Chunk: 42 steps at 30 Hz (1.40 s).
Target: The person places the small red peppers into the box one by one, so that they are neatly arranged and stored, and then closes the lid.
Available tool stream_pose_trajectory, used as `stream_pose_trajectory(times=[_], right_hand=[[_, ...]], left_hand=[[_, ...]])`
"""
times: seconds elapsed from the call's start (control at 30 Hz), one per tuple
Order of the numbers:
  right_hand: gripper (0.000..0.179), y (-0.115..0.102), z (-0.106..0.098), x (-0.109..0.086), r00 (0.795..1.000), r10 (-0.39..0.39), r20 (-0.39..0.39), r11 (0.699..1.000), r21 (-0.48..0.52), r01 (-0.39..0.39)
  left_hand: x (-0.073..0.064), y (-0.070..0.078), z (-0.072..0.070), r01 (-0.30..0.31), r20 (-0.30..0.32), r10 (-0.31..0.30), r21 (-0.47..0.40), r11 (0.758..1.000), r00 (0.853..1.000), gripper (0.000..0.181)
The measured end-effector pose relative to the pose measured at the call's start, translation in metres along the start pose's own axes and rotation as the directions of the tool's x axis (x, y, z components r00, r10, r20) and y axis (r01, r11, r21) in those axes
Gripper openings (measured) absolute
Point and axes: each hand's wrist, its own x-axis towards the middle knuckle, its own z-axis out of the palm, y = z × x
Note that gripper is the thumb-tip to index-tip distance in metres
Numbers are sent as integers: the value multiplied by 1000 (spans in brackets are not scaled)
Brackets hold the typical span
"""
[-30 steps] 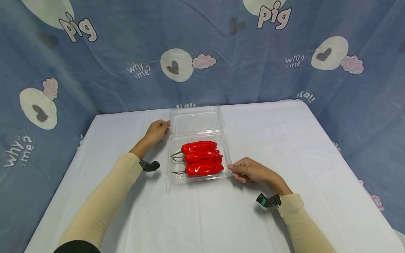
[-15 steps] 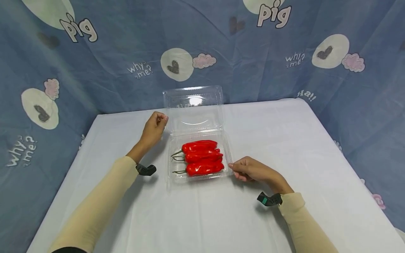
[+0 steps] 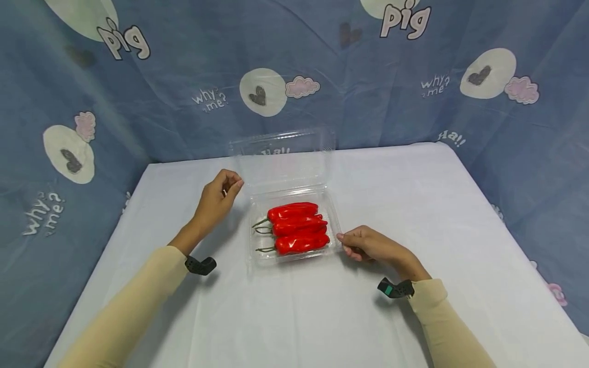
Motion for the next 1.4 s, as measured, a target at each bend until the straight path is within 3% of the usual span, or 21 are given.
stream_pose_trajectory(times=[0.3, 0.6, 0.73, 0.9, 1.1, 1.2, 1.4], right_hand=[[52, 2, 0, 1, 1000, -12, 13, 1000, 25, 11], [53, 1, 0, 0, 1000, -8, 17, 999, 38, 7], [52, 2, 0, 0, 1000, 1, 22, 998, 61, -2], [48, 6, -4, -1, 997, -40, 58, 983, 181, 29], [71, 7, -9, -2, 977, -140, 163, 912, 405, 63], [70, 7, -9, -3, 974, -156, 167, 923, 377, 84], [38, 8, -9, -5, 977, -153, 147, 956, 274, 109]], left_hand=[[-30, 5, -5, -135, 23, 133, 193, 972, 991, 11], [-49, 3, -7, -260, 117, 237, 267, 928, 964, 24], [-53, 1, -7, -286, 143, 254, 296, 911, 957, 26], [-55, -1, -7, -295, 158, 257, 300, 907, 953, 27], [-57, -6, -3, -325, 177, 282, 314, 892, 943, 23], [-58, -9, -2, -339, 177, 296, 311, 888, 939, 19], [-60, -13, -1, -353, 180, 310, 311, 883, 934, 20]])
